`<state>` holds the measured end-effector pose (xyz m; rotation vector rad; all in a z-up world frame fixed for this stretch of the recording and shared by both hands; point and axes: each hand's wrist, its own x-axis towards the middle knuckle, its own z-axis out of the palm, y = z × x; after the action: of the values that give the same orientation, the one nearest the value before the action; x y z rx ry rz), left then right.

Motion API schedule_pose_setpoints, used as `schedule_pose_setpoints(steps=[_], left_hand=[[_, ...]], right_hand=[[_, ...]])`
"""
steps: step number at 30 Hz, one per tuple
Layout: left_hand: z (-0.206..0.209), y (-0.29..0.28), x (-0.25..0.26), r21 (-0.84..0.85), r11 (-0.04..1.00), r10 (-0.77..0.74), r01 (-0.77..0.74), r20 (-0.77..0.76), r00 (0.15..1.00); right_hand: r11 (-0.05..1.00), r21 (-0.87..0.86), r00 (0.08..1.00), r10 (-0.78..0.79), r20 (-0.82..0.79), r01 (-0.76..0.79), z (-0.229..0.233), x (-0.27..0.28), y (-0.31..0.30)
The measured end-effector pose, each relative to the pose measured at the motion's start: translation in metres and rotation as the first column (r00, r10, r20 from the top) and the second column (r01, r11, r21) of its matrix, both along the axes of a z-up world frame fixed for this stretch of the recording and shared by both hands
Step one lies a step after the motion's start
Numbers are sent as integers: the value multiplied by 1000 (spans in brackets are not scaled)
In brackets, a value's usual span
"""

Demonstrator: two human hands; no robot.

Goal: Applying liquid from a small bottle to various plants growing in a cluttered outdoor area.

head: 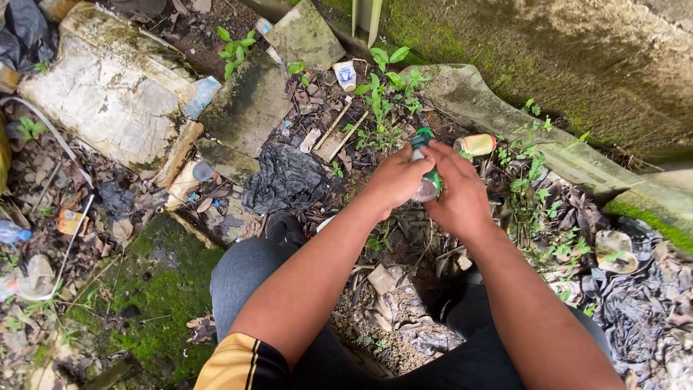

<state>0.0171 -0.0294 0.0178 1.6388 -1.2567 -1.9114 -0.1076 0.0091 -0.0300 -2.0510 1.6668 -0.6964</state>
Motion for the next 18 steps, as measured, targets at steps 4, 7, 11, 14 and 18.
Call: schedule_pose_setpoints(steps=[4, 7, 11, 14, 18], left_hand=[[6, -6, 14, -165, 978, -124, 128, 37, 992], [10, -11, 19, -245, 957, -162, 157, 0, 987], [8, -20, 18, -329, 943, -102, 54, -133, 986], [-3, -15, 15, -239, 969, 4, -60, -231, 973], [7, -14, 16, -128, 986, 76, -107, -224, 972]], right_hand=[[989, -143, 997, -17, 76, 28, -10, -2, -13], [975, -165, 966, -110, 234, 151, -10, -1, -18], [934, -107, 875, -274, 398, 342, -6, -5, -24], [907, -74, 830, -344, 439, 415, -11, -12, -24], [870, -25, 804, -443, 396, 492, -11, -9, -26]])
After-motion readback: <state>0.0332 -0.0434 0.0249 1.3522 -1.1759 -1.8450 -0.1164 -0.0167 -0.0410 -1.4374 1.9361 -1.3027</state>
